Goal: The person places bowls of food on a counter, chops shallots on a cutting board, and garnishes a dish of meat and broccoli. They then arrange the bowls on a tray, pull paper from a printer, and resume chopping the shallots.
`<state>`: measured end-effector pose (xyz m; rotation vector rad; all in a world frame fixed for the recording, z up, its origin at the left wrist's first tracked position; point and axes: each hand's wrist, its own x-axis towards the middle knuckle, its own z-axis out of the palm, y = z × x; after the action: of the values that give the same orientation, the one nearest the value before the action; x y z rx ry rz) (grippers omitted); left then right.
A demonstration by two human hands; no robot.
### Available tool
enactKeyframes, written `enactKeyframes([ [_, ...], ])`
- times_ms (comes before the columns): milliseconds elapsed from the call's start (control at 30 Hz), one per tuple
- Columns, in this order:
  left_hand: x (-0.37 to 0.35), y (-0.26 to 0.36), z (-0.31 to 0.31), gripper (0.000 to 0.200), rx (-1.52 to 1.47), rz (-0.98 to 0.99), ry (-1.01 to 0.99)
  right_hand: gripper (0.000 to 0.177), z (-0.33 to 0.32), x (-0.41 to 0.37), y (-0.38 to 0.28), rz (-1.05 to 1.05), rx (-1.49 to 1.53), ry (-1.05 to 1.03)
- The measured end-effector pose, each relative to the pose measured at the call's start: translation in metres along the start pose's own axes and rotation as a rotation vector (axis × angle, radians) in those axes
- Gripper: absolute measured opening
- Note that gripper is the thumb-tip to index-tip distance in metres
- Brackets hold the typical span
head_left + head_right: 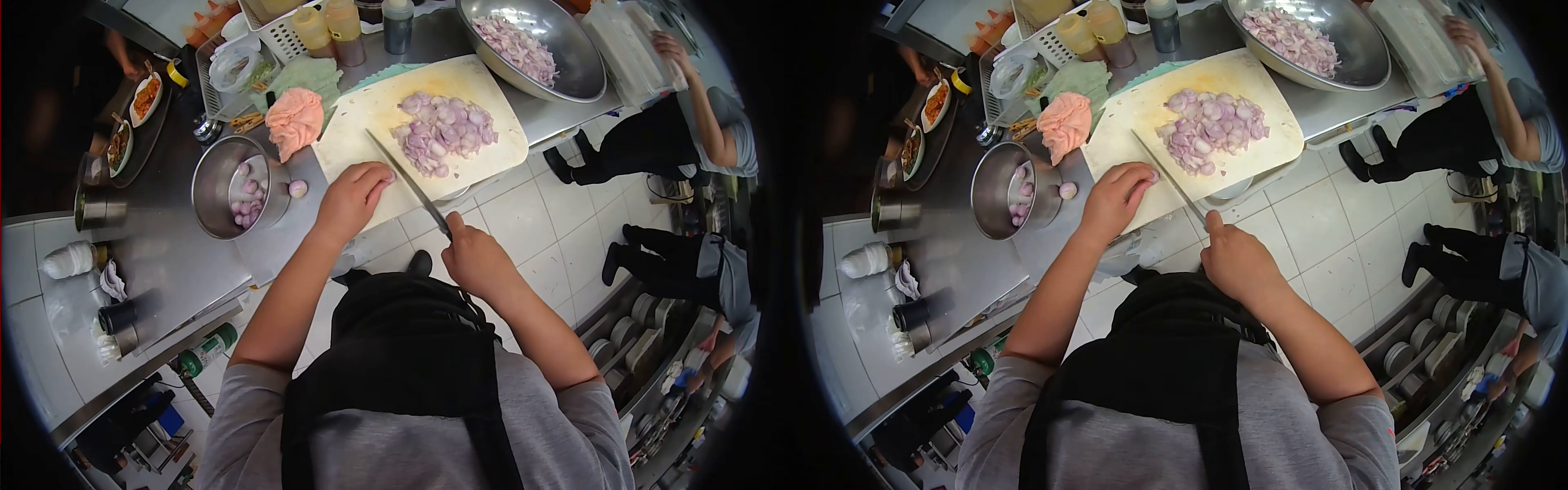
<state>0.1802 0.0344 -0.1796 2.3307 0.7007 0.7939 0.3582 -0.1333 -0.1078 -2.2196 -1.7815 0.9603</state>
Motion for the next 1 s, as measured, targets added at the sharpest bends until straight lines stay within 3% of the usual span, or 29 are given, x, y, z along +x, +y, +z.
enactKeyframes([
  [133,0.005,0.002,-0.005,0.018,0.061,0.062,0.016,0.039,0.0,0.005,0.001,0.035,0.003,-0.006],
  [200,0.005,0.006,-0.005,0.018,0.004,-0.083,-0.1,0.063,0.005,0.005,0.003,-0.031,-0.022,0.021],
  [233,0.006,0.006,-0.004,0.018,0.002,-0.081,-0.106,0.063,0.005,0.004,0.002,-0.025,-0.018,0.022],
  [300,0.007,0.004,-0.003,0.018,0.011,0.01,-0.086,0.082,0.001,0.003,0.001,-0.039,-0.08,-0.033],
  [700,0.018,0.0,-0.007,0.016,0.055,0.006,-0.249,0.085,-0.023,-0.024,-0.004,-0.035,-0.216,-0.048],
  [800,0.016,-0.003,-0.005,0.014,0.065,0.022,-0.193,0.085,0.005,-0.014,0.006,-0.068,-0.203,0.028],
  [1000,0.014,-0.002,-0.006,0.016,0.088,-0.002,-0.237,0.084,0.0,-0.028,0.001,-0.065,-0.226,0.029],
])
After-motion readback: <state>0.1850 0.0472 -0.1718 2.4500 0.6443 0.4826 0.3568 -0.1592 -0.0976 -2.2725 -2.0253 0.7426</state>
